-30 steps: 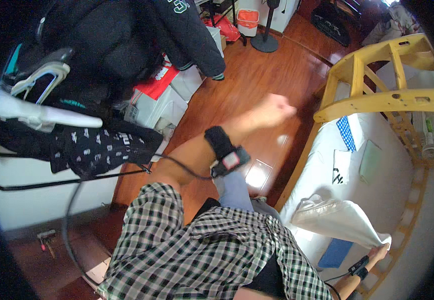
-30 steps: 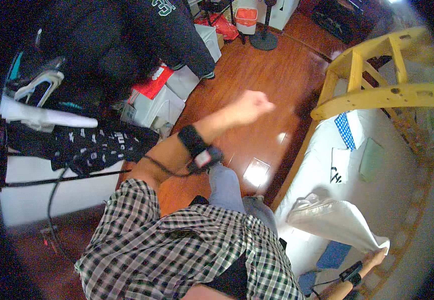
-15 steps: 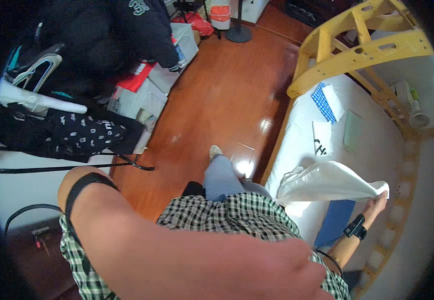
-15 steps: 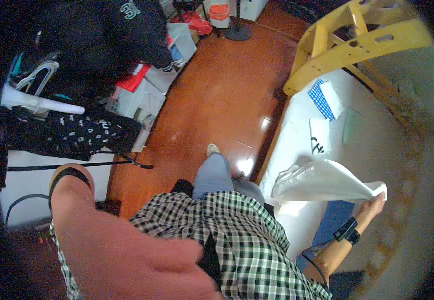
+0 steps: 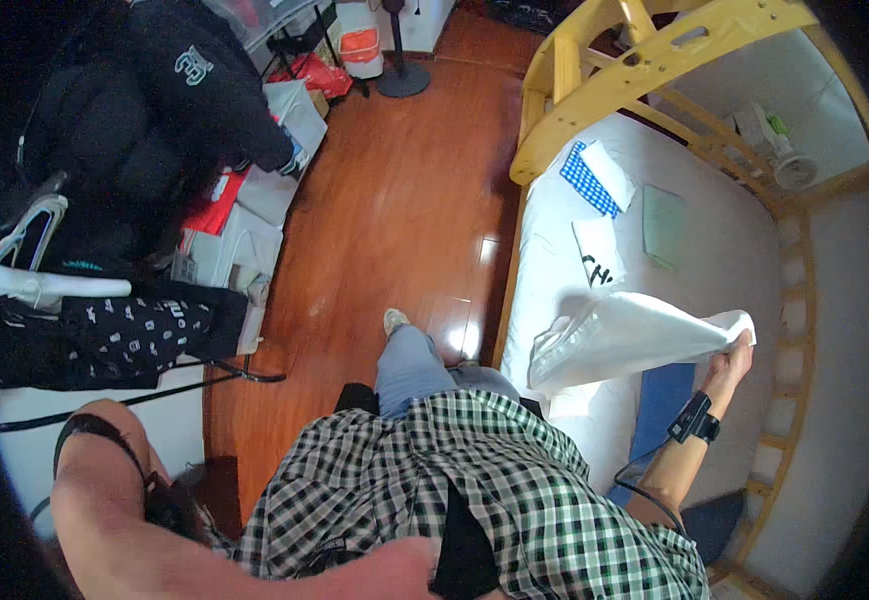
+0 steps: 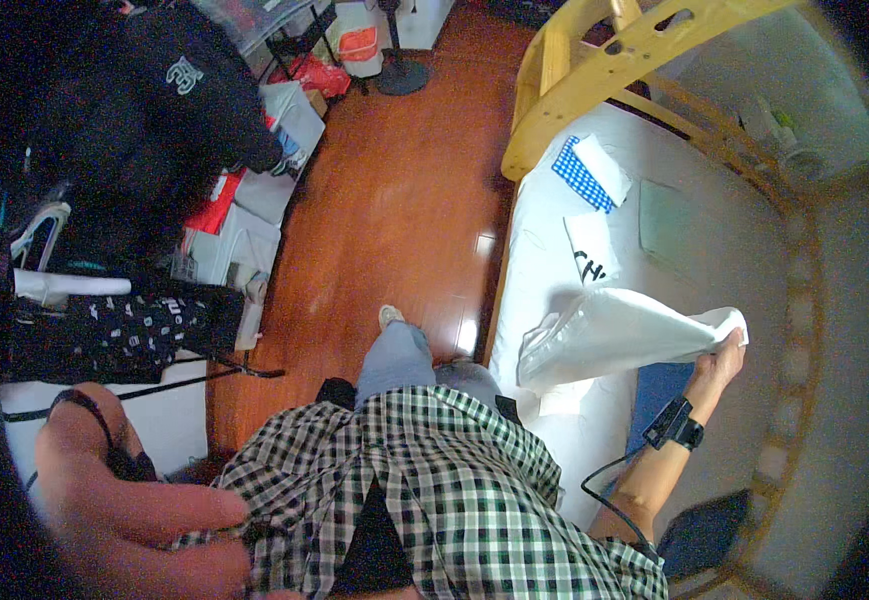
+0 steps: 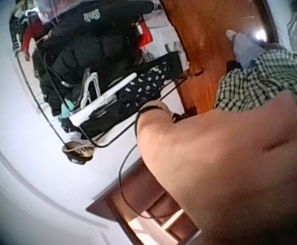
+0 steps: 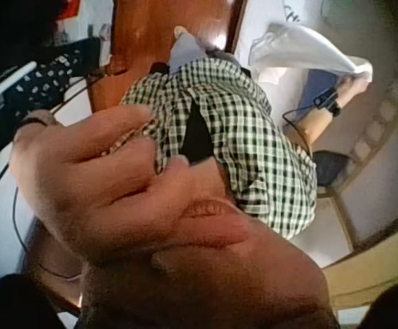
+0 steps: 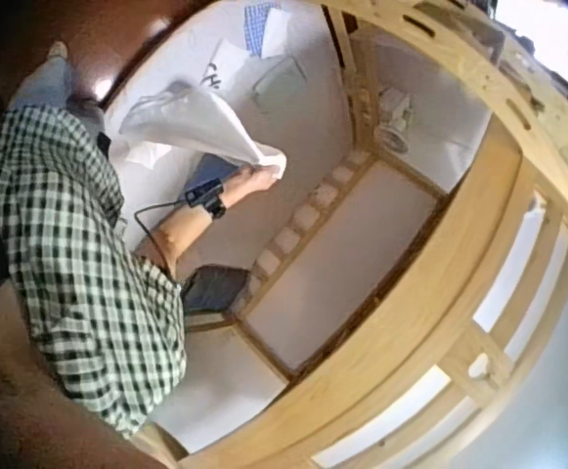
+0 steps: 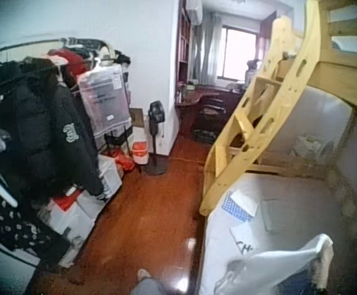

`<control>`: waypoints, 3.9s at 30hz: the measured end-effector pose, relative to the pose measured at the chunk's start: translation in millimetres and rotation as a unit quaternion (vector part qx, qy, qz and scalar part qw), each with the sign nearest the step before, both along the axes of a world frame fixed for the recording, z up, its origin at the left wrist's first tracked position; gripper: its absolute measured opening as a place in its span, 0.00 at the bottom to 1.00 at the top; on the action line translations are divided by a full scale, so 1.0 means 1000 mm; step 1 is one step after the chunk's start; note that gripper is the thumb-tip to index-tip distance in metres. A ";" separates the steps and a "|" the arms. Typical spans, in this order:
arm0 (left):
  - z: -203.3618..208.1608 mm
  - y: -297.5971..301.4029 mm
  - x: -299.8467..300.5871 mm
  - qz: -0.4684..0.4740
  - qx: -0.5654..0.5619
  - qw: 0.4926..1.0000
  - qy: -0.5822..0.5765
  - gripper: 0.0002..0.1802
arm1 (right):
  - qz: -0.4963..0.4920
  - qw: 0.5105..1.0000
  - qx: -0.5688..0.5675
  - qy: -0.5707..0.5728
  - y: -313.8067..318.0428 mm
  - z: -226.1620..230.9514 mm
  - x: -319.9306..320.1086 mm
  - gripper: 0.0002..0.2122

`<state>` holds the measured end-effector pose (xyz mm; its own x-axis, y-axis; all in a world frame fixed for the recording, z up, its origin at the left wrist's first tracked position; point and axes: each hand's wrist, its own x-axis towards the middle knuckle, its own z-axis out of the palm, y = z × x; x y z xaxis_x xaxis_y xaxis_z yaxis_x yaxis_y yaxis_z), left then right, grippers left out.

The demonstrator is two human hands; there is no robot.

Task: Fold various pieces of laundry and stack them on the bed.

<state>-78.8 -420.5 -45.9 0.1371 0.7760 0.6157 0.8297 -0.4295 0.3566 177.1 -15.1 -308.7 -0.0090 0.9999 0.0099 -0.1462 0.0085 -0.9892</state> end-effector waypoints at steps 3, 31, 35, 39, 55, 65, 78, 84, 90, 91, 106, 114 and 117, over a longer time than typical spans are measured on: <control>0.004 -0.001 -0.015 -0.026 -0.045 0.997 0.059 0.14 | 0.023 0.998 -0.055 -0.018 0.007 0.008 0.013 0.15; -0.191 0.166 -0.023 0.054 -0.215 0.946 -0.235 0.48 | 0.419 0.907 -0.014 -0.043 -0.128 0.089 -0.097 0.08; -0.164 0.189 0.037 -0.011 -0.171 0.938 -0.301 0.51 | 0.444 0.895 0.015 -0.034 -0.152 0.095 -0.102 0.09; -0.168 0.184 0.036 -0.022 -0.173 0.918 -0.356 0.49 | 0.444 0.895 0.034 -0.040 -0.154 0.084 -0.094 0.10; -0.231 0.115 0.014 0.041 -0.311 0.924 -0.220 0.16 | 0.386 0.920 0.066 -0.006 -0.161 0.095 -0.059 0.07; -0.248 0.117 -0.004 0.048 -0.310 0.927 -0.206 0.21 | 0.296 0.950 0.086 -0.044 -0.149 0.116 -0.033 0.10; -0.255 0.216 0.023 0.001 0.015 0.974 -0.228 0.17 | 0.221 0.968 0.122 -0.003 -0.073 0.126 -0.015 0.06; -0.288 0.240 0.065 -0.002 -0.027 0.967 -0.252 0.14 | 0.206 0.972 0.113 0.013 -0.053 0.101 0.022 0.06; -0.275 0.270 0.076 -0.008 -0.301 0.894 -0.332 0.25 | 0.218 0.969 0.112 0.032 -0.031 0.108 0.026 0.06; -0.285 0.274 0.078 -0.007 -0.301 0.894 -0.331 0.25 | 0.228 0.966 0.118 0.043 -0.031 0.106 0.027 0.06; -0.260 0.334 0.113 0.005 -0.064 0.962 -0.264 0.04 | 0.281 0.952 0.076 0.092 0.021 0.135 0.055 0.10; -0.151 0.479 0.117 0.016 -0.224 0.971 -0.079 0.11 | 0.209 0.956 0.182 -0.098 0.189 0.163 0.133 0.11; -0.099 0.485 0.097 0.018 -0.229 0.973 0.033 0.10 | 0.206 0.957 0.165 -0.123 0.200 0.176 0.126 0.10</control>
<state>17.9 64.5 -145.2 0.1317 0.9721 0.1942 0.8688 -0.2076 0.4496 302.9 184.5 -132.9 -0.4439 0.8538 0.2719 0.0329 0.3188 -0.9473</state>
